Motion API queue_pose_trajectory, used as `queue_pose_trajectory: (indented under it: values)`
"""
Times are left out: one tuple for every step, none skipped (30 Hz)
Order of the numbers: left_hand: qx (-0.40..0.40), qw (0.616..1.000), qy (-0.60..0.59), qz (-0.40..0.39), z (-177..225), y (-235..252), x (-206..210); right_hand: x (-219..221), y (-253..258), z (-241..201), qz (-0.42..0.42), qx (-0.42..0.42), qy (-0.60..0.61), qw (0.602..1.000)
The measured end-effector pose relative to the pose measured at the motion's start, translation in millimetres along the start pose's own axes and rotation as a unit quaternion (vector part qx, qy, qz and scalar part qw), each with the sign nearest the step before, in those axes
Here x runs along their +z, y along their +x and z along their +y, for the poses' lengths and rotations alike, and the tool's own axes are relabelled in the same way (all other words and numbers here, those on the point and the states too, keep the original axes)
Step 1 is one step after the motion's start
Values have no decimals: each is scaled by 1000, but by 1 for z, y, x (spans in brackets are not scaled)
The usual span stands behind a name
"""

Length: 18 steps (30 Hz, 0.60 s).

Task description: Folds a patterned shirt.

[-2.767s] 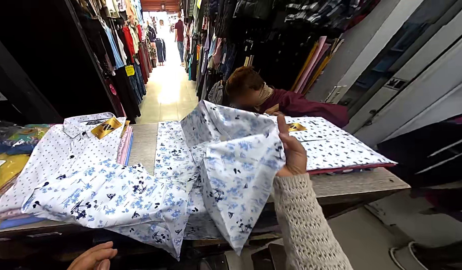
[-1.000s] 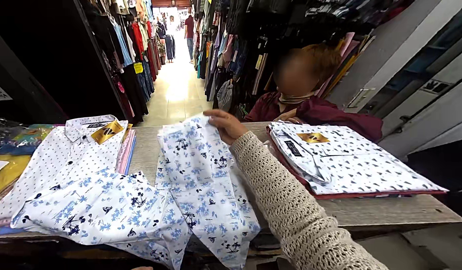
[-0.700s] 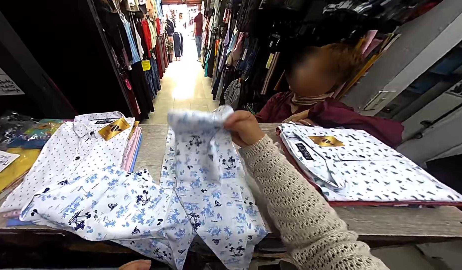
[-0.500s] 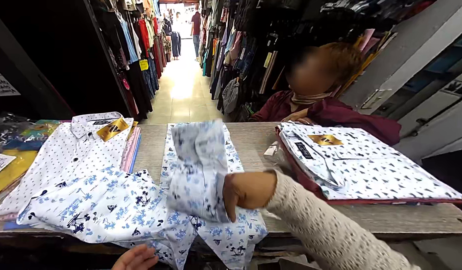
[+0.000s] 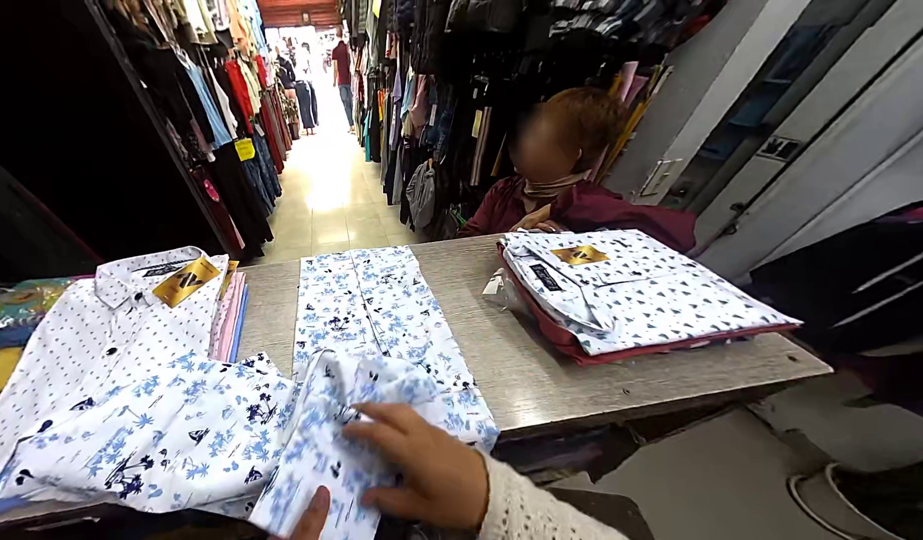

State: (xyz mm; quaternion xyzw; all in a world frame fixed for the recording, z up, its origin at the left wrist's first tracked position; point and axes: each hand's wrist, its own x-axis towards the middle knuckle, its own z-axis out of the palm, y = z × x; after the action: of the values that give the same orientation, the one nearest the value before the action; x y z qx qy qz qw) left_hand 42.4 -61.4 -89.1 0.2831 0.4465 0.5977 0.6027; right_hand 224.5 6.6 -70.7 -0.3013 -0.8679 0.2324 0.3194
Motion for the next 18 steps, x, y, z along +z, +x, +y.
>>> queue_pose_trajectory:
  values:
    - [43,999,-2,-25,-1,-4,4,6,-4,-7,15,-15,-2,1000]
    - [81,995,3,-63,-1,-8,6,10,-7,-11,27,-23,-3,999]
    - [114,988,17,-104,-2,-11,5,11,-10,-14,33,-25,1,999]
    - [145,978,27,-148,-2,-14,1,9,-13,-14,42,-26,11,999]
    - [162,969,31,-186,-2,-16,-4,6,-16,-13,54,-26,25,998]
    - [165,964,35,-206,-2,-18,-8,1,-20,-12,76,-17,43,996]
    - [156,963,46,-215,-1,-20,-11,-4,-23,-11,107,3,71,992]
    - [140,964,65,-219,1,-21,-13,-12,-27,-11,146,38,116,982]
    - [132,961,87,-226,4,-23,-16,-20,-31,-13,194,79,180,961]
    - [134,957,109,-234,5,-24,-22,-29,-34,-15,248,120,252,928]
    - [141,952,129,-238,7,-25,-27,-39,-37,-16,300,138,320,888]
    - [149,951,140,-234,8,-27,-31,-50,-39,-18,343,136,377,849]
    - [155,950,142,-229,8,-29,-35,-61,-42,-20,374,125,416,820]
    - [160,950,144,-224,9,-31,-39,-70,-44,-24,396,106,445,796]
    - [162,952,141,-221,10,-33,-41,-77,-44,-29,416,76,474,772]
    - [163,952,132,-223,10,-35,-41,-78,-42,-35,434,49,486,757]
    - [168,951,117,-231,11,-37,-41,-73,-38,-43,441,30,469,764]
    - [177,948,97,-245,11,-39,-40,-60,-33,-53,436,21,432,789]
